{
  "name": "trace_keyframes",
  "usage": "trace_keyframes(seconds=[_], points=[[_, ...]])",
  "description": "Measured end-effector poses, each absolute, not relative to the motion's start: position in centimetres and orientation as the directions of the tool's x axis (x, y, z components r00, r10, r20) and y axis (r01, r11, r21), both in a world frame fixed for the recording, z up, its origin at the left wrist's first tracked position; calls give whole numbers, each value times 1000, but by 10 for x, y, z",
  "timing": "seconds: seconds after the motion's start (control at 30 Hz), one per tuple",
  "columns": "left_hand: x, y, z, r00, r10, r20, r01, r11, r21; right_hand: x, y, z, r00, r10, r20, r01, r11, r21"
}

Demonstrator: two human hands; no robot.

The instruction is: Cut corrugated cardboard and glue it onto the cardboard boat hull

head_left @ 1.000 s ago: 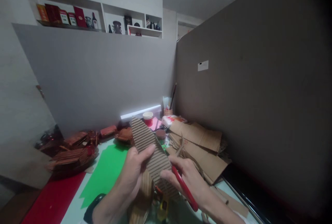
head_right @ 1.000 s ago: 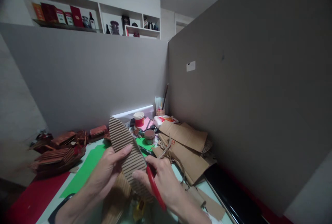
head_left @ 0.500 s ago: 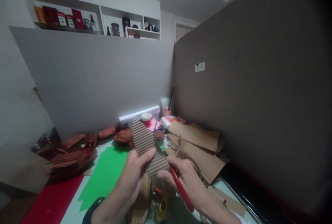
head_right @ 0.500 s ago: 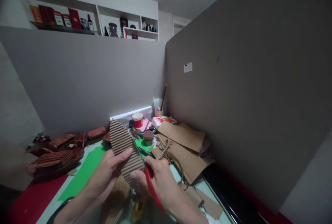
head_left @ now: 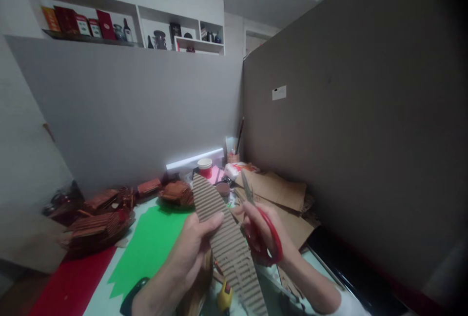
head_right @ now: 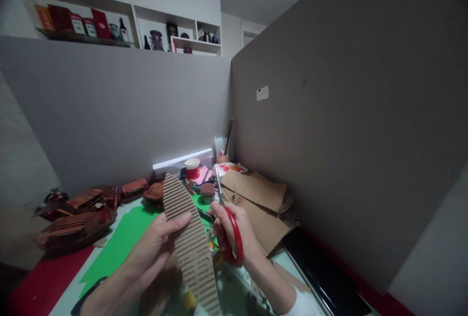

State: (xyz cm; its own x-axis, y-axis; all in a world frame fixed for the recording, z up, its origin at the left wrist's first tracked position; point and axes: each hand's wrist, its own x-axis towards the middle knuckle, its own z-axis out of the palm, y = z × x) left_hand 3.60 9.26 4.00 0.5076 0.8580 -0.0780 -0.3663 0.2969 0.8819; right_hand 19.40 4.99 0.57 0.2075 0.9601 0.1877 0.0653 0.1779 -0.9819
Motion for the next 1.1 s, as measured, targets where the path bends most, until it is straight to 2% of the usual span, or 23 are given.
trace_keyframes(seconds=[0.23, 0.33, 0.53, 0.8, 0.87, 0.93, 1.03, 1.1], points=[[29, 107, 40, 403, 915, -38, -477, 245, 844, 200, 47, 8, 45, 966, 253, -66, 256, -964], [29, 112, 40, 356, 934, -19, -517, 214, 829, 199, 43, 13, 2, 976, 217, -100, 217, -971], [19, 123, 51, 294, 955, -32, -543, 195, 817, 207, 47, 17, 163, 968, 190, -125, 211, -969], [-6, 134, 71, 367, 930, 4, -510, 197, 837, 220, 59, 8, 477, 854, 208, -211, 341, -916], [-15, 136, 76, 435, 900, 17, -453, 203, 868, 223, 59, 11, 537, 818, 204, -235, 378, -895], [-24, 138, 79, 530, 846, 47, -292, 130, 947, 227, 58, 15, 583, 786, 206, -248, 414, -876], [-27, 139, 78, 759, 651, 20, 3, -34, 999, 230, 57, 20, 621, 749, 231, -248, 467, -849], [-21, 134, 75, 862, 505, -45, 96, -75, 993, 229, 57, 21, 623, 742, 249, -245, 487, -838]])
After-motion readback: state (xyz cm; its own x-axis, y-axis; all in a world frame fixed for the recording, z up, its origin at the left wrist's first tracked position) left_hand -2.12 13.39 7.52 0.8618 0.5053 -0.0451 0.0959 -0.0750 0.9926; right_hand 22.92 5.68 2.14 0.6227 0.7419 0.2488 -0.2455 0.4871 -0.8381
